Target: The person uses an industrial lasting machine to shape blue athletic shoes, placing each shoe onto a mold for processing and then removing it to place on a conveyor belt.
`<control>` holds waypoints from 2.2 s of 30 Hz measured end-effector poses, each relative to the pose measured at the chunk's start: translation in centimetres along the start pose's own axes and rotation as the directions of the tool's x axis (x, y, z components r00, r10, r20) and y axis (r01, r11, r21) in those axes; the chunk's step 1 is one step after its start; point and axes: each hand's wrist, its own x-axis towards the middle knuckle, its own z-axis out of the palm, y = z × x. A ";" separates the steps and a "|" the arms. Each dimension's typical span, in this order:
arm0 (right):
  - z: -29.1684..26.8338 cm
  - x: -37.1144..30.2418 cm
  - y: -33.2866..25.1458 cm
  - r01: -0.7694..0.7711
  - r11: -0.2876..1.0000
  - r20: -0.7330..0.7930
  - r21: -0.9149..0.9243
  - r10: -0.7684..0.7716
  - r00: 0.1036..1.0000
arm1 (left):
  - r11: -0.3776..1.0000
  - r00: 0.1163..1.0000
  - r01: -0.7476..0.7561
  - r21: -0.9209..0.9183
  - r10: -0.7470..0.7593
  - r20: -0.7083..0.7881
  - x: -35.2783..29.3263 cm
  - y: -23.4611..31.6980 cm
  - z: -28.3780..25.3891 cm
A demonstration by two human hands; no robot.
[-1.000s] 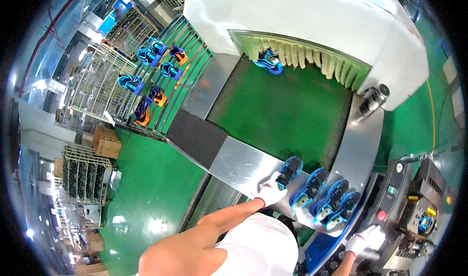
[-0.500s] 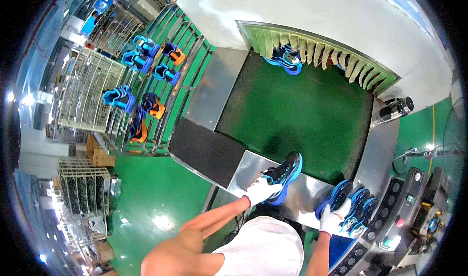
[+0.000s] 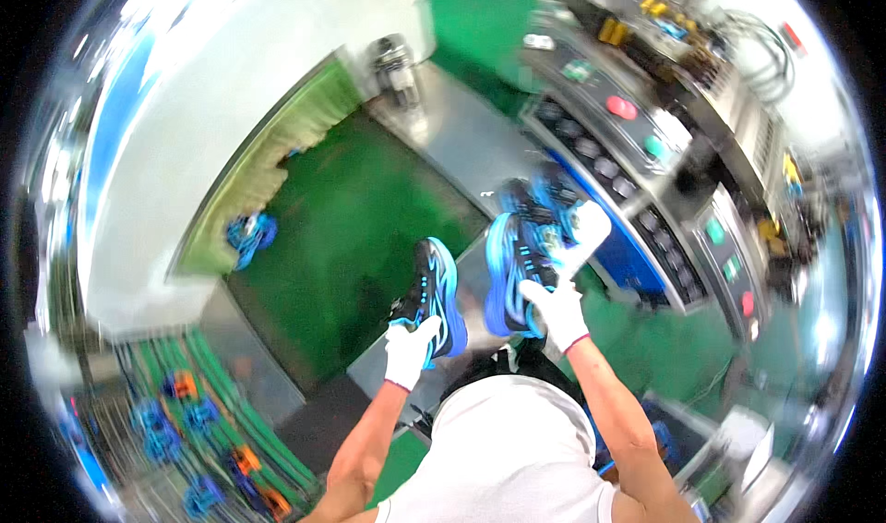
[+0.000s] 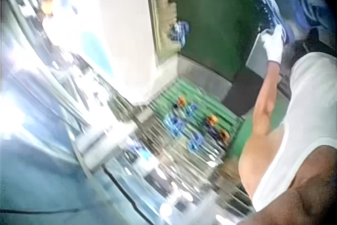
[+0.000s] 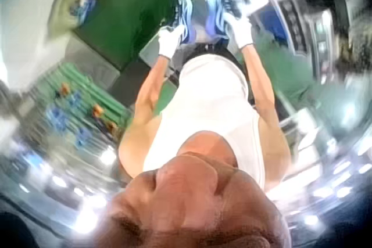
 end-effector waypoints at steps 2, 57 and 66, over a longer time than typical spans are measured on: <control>-2.2 -5.6 -6.3 -0.061 0.998 -0.107 0.001 0.061 0.992 | 0.980 0.976 -0.180 0.082 0.168 0.140 -0.3 2.6 2.4; -20.1 -10.8 15.1 -0.065 0.997 -0.093 0.043 0.069 0.993 | 0.921 0.791 -0.179 0.347 0.344 -0.506 12.8 -3.6 -6.8; -11.7 -3.2 12.9 -0.073 0.942 0.242 -0.328 0.159 0.957 | 0.993 0.810 0.018 0.113 0.052 -0.584 19.4 -11.7 -14.8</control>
